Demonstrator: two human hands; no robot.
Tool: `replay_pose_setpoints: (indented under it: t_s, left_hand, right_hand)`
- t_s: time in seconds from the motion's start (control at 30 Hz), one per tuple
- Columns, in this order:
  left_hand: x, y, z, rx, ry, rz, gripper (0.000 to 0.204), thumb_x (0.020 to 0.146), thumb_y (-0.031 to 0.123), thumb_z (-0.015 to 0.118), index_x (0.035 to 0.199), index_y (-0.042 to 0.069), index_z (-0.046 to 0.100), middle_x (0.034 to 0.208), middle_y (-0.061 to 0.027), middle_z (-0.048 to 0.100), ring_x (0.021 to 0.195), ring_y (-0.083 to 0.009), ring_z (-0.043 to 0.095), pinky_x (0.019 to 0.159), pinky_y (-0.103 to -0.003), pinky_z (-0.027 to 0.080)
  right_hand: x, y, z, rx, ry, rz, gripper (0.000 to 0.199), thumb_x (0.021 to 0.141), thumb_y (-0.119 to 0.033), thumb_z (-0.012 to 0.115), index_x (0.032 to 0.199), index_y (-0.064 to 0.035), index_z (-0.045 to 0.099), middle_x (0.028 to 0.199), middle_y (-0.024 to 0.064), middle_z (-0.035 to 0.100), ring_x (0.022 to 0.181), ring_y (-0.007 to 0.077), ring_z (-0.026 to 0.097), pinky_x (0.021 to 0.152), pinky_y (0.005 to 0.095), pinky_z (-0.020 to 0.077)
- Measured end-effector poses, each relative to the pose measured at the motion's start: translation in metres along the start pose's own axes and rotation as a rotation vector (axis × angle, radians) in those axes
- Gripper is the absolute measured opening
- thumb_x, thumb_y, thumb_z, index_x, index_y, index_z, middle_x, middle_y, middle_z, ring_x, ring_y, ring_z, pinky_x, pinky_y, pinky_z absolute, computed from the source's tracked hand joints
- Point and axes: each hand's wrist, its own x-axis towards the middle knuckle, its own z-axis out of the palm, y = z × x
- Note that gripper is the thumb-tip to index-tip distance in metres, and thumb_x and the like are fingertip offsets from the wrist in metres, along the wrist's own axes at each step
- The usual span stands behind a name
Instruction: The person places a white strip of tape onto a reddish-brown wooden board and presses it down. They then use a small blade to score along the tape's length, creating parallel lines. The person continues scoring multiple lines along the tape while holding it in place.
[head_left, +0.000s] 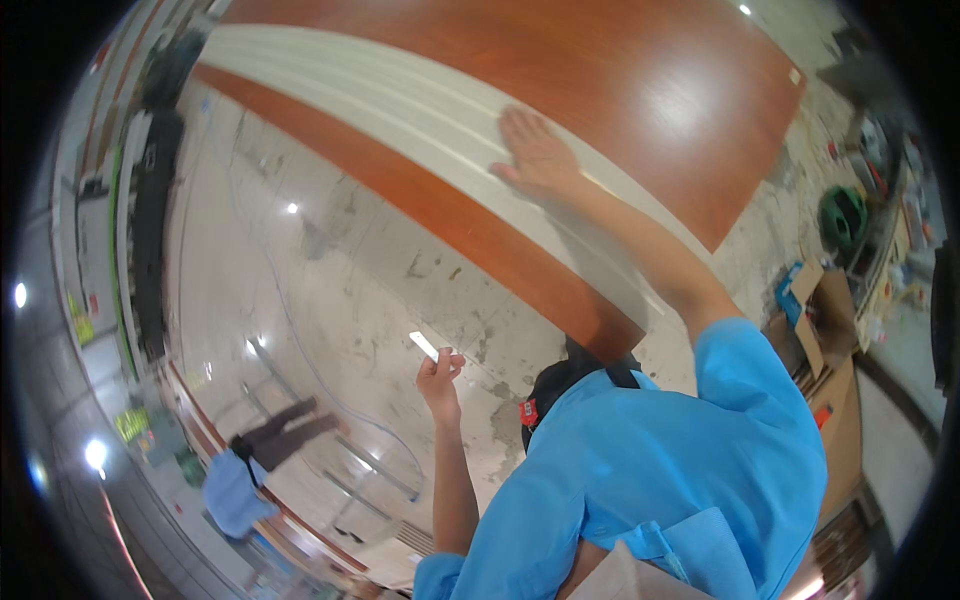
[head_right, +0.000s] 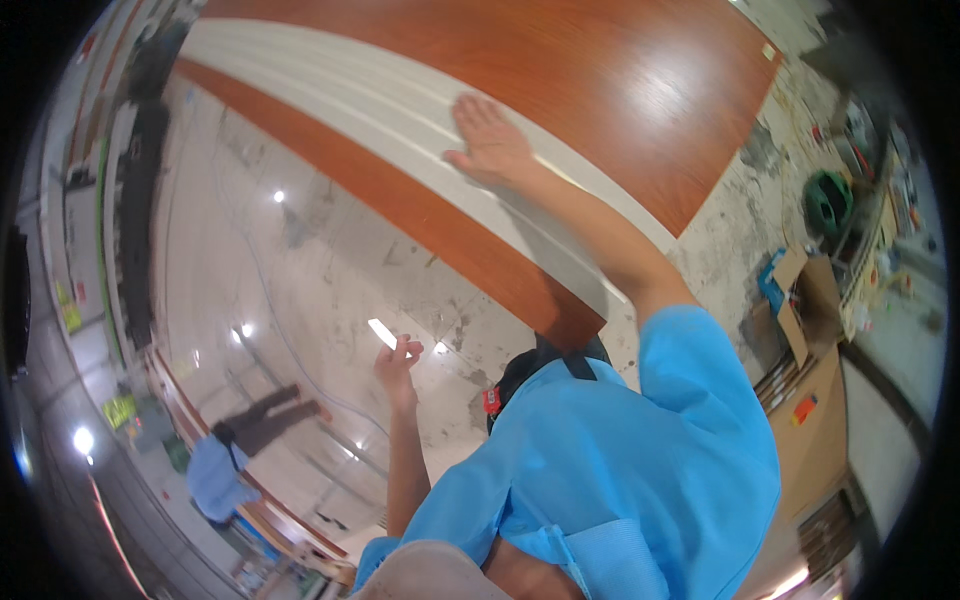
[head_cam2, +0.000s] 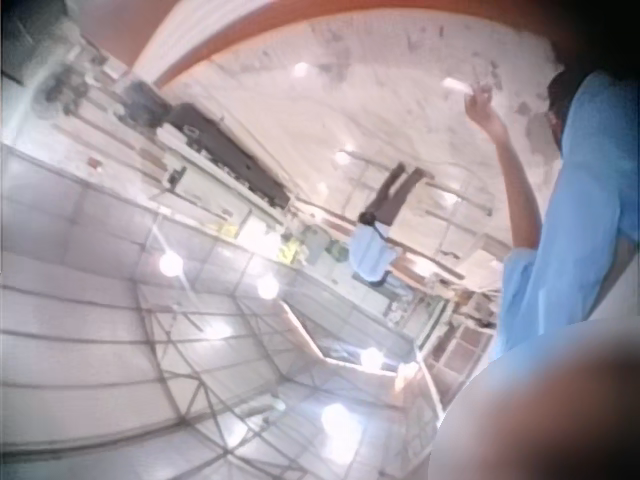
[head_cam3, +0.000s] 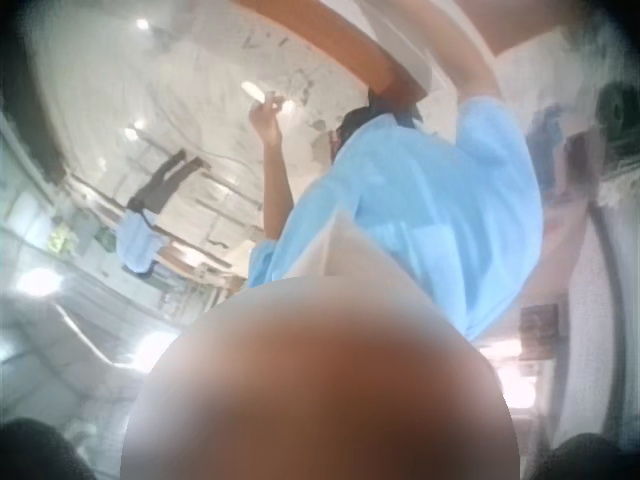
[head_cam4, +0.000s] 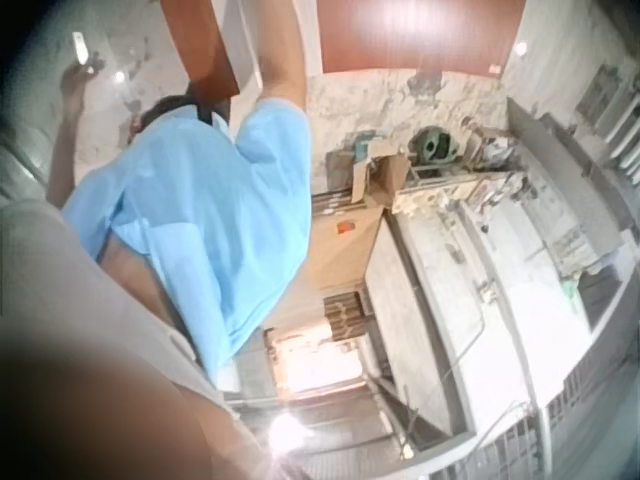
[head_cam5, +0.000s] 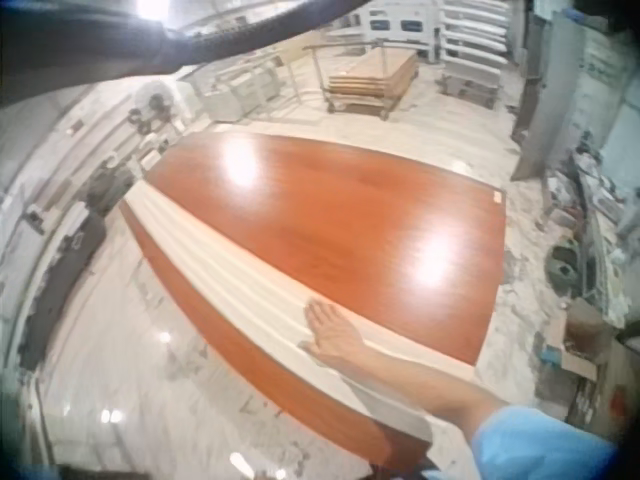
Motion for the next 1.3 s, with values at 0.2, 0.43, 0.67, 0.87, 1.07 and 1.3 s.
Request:
replay_pose_setpoints:
  t_s: [0.2,0.43,0.67,0.87,1.07,1.3]
  left_hand:
    - [0.077,0.047,0.024,0.122,-0.195,0.089,0.031,0.109,0.028,0.067,0.113,-0.003,0.072,0.093,-0.0103,0.077,0.086,-0.018,0.074,0.079,-0.03,0.058]
    - [0.165,0.008,-0.069,0.214,-0.156,0.05,0.027,0.109,0.023,0.065,0.11,-0.004,0.07,0.095,-0.0137,0.075,0.082,-0.0198,0.074,0.071,-0.03,0.059]
    - [0.197,-0.088,-0.226,0.09,0.039,-0.383,0.018,0.1,0.015,0.071,0.101,-0.003,0.067,0.083,-0.0118,0.074,0.074,-0.0229,0.075,0.061,-0.029,0.058]
    - [0.193,-0.125,-0.308,0.001,0.249,-0.509,0.015,0.099,0.014,0.07,0.096,-0.001,0.067,0.085,-0.0138,0.076,0.07,-0.0228,0.075,0.056,-0.028,0.056]
    - [0.223,-0.128,-0.323,-0.182,0.262,-0.485,0.013,0.1,0.014,0.071,0.094,0.003,0.066,0.083,-0.011,0.075,0.071,-0.0208,0.075,0.056,-0.026,0.054]
    - [0.345,-0.058,-0.314,-0.106,0.276,-0.434,0.014,0.1,0.014,0.071,0.103,0.002,0.065,0.085,-0.0105,0.075,0.074,-0.0204,0.075,0.061,-0.025,0.056]
  right_hand:
    - [0.036,-0.011,0.013,0.047,0.155,0.12,0.083,0.107,-0.052,0.048,0.167,0.0032,0.032,0.177,0.0208,0.028,0.166,0.0338,0.019,0.137,0.0455,0.014]
    - [-0.145,-0.026,-0.021,0.003,0.109,0.538,0.081,0.109,-0.053,0.046,0.169,-0.0002,0.03,0.178,0.0182,0.026,0.166,0.0311,0.021,0.136,0.0456,0.0153]
    - [-0.249,-0.039,-0.015,-0.269,0.132,1.079,0.086,0.109,-0.056,0.047,0.17,0.0012,0.025,0.178,0.0214,0.023,0.166,0.0344,0.021,0.135,0.0478,0.0159]
    - [-0.201,-0.019,0.001,-0.415,0.241,1.279,0.092,0.109,-0.058,0.047,0.166,0.0118,0.026,0.173,0.0347,0.024,0.163,0.0456,0.021,0.135,0.0509,0.0142]
    - [-0.039,-0.054,0.046,-0.367,0.248,0.811,0.092,0.109,-0.057,0.047,0.166,0.0115,0.027,0.174,0.0331,0.025,0.164,0.0444,0.02,0.135,0.0509,0.0134]
    - [0.204,-0.113,0.08,-0.27,0.116,0.486,0.095,0.107,-0.062,0.046,0.166,0.0094,0.027,0.175,0.0293,0.025,0.166,0.0417,0.017,0.135,0.0504,0.0145]
